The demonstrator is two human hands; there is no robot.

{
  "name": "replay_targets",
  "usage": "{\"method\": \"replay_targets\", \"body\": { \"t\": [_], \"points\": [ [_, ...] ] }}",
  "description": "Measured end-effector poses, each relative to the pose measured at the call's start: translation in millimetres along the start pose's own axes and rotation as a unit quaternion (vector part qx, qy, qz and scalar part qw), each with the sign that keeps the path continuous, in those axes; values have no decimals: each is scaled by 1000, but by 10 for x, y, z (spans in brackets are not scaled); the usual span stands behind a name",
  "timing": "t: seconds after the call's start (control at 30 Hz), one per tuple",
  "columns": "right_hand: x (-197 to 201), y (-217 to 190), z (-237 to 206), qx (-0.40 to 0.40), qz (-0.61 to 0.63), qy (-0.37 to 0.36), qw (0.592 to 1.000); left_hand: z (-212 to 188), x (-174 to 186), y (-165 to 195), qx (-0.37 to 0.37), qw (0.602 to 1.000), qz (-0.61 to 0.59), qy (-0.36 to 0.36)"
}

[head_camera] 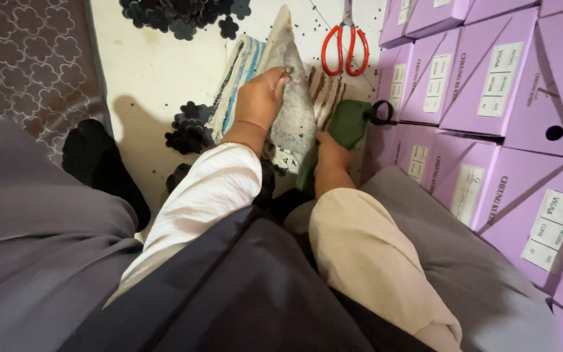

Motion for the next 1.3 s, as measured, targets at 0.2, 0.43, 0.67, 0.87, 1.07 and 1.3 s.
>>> {"method": "replay_targets", "body": {
  "t": [0.2, 0.43, 0.67, 0.87, 1.07, 1.3],
  "points": [
    [-201, -726, -436, 122, -104, -74, 984, 4, 32, 44, -10, 1000, 7, 2],
    [-313, -1766, -1273, 408, -40, -238, 881, -46, 142, 114, 15, 1000, 20, -4],
    [-178, -1781, -1537, 462, -231, -307, 799, -46, 228, 128, -4, 1000, 14, -5],
    [-166, -1726, -1455, 438, -242, -270, 822, -44, 241, 150, -17, 999, 46, 3],
    [-178, -1835, -1538, 633, -15, -166, 756, -89, 262, 171, -11, 999, 31, 13],
    [-165, -1702, -1470, 457, -283, -286, 793, -10, 192, 142, 28, 992, 114, -44]
  ]
}}
Point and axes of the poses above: each hand's wrist, its own z-axis towards the middle knuckle, its own x-axis out of the back of the hand, y = z × x, the point moved 2 cm from there along z, towards the middle knuckle, and after that the axes turned 11 degrees about x, right-handed, at the moved point
